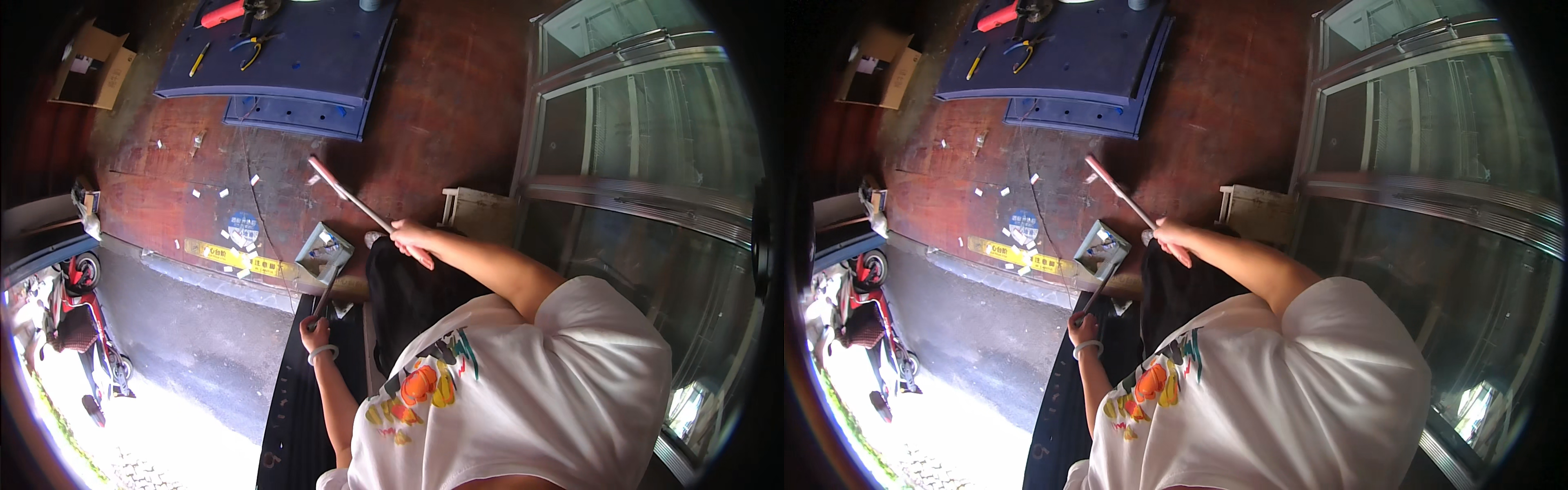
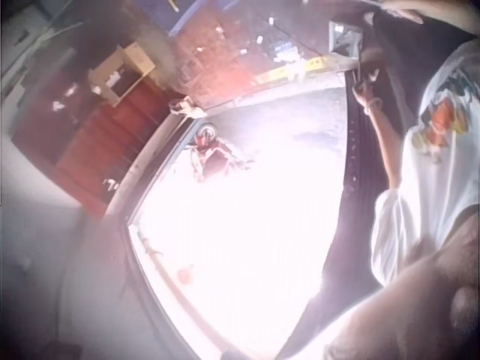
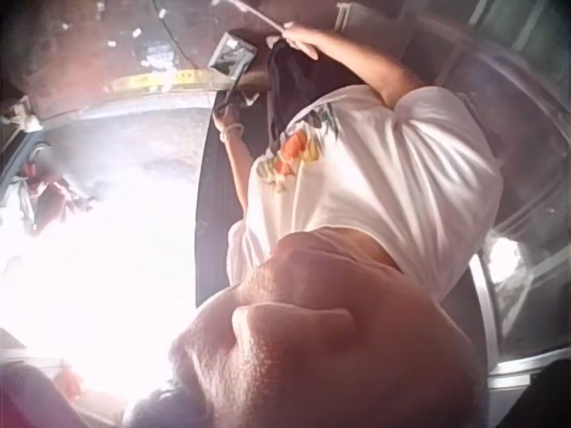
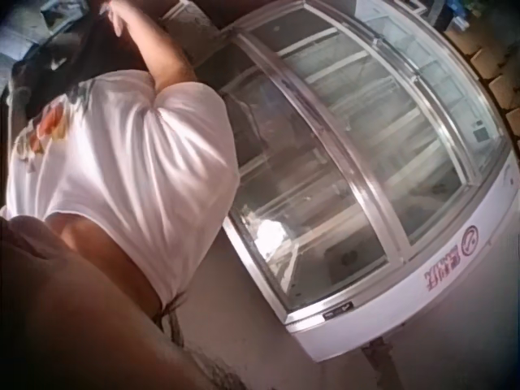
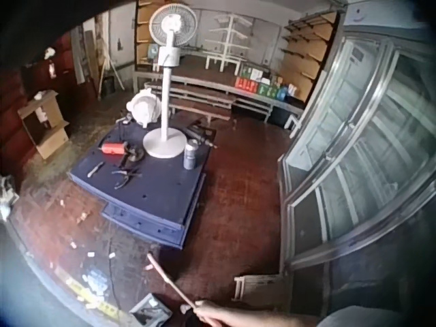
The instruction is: The person sweeps debris on a wooden floor using a broom and dustpan, gathering small pieces of paper and other trash into the dustpan. They also untangle a yellow extension cord and place it on a nearby table before continuing to sweep and collect debris.
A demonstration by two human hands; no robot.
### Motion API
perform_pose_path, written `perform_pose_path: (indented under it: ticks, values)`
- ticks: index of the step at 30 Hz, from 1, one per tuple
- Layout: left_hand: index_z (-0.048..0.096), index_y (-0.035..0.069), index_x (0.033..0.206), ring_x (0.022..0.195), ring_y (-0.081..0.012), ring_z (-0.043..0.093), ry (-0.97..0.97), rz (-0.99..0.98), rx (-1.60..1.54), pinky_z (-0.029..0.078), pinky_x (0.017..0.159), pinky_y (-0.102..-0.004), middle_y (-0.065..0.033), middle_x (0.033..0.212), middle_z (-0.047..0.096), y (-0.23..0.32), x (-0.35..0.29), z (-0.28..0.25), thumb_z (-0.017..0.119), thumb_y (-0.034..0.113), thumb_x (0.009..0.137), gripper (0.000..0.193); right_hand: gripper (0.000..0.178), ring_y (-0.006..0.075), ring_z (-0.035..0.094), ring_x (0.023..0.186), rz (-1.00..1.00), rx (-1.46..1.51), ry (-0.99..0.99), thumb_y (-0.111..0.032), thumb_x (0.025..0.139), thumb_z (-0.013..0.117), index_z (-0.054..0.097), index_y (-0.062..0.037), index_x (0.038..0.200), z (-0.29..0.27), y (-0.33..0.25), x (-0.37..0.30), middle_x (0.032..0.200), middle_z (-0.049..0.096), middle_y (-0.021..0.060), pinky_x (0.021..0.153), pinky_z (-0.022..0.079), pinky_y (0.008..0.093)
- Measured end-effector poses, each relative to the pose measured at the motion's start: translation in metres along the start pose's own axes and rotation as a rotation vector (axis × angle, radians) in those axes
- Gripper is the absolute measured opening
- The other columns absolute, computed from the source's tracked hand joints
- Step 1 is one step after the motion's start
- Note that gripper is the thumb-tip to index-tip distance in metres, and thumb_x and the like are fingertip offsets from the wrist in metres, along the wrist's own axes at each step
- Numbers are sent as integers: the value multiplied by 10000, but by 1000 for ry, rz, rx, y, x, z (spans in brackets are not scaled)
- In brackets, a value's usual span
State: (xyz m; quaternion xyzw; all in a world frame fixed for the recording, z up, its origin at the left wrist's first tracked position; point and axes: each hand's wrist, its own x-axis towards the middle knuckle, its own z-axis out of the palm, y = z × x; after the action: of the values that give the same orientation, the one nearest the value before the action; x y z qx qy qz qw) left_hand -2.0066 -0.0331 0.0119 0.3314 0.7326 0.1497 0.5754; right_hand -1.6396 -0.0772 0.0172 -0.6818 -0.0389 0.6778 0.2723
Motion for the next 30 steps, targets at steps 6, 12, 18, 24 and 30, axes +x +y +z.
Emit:
perform_pose_path:
  ticks: [6,12,18,24,30]
  values:
    - [492,90,944,525,-147,517,-156,-318,-234,411,424,-251,-39,696,526,47,-15,7,653,461,728,459,20,91,390,394,0,51,-18,-95,835,449,442,-79,846,-37,-15,-50,572,405,2,324,332,259]
    - [493,61,923,609,-211,571,-12,-485,-493,481,503,-330,-81,752,566,-9,11,-6,577,293,808,273,72,115,410,444,150,12,159,-81,806,418,398,-58,742,-77,-27,-109,581,407,28,355,329,264]
    - [536,37,838,584,-184,569,-53,-881,-1013,503,500,-274,-70,675,576,-19,21,-15,491,276,855,243,266,145,352,376,120,377,-146,-114,789,401,361,-101,526,-15,-15,-39,466,363,41,344,305,285]
    - [534,28,821,607,-196,571,40,-830,-1012,520,528,-282,-76,672,574,-9,17,-4,508,194,836,169,262,171,380,362,-56,33,-352,-120,758,404,375,-72,503,19,-34,62,437,421,72,361,329,294]
    - [524,22,829,625,-219,570,1,-768,-991,524,547,-296,-93,699,574,-36,8,-7,518,135,800,117,119,121,409,413,-139,139,-252,-111,796,454,405,-54,704,-50,-52,-2,552,424,40,370,350,239]
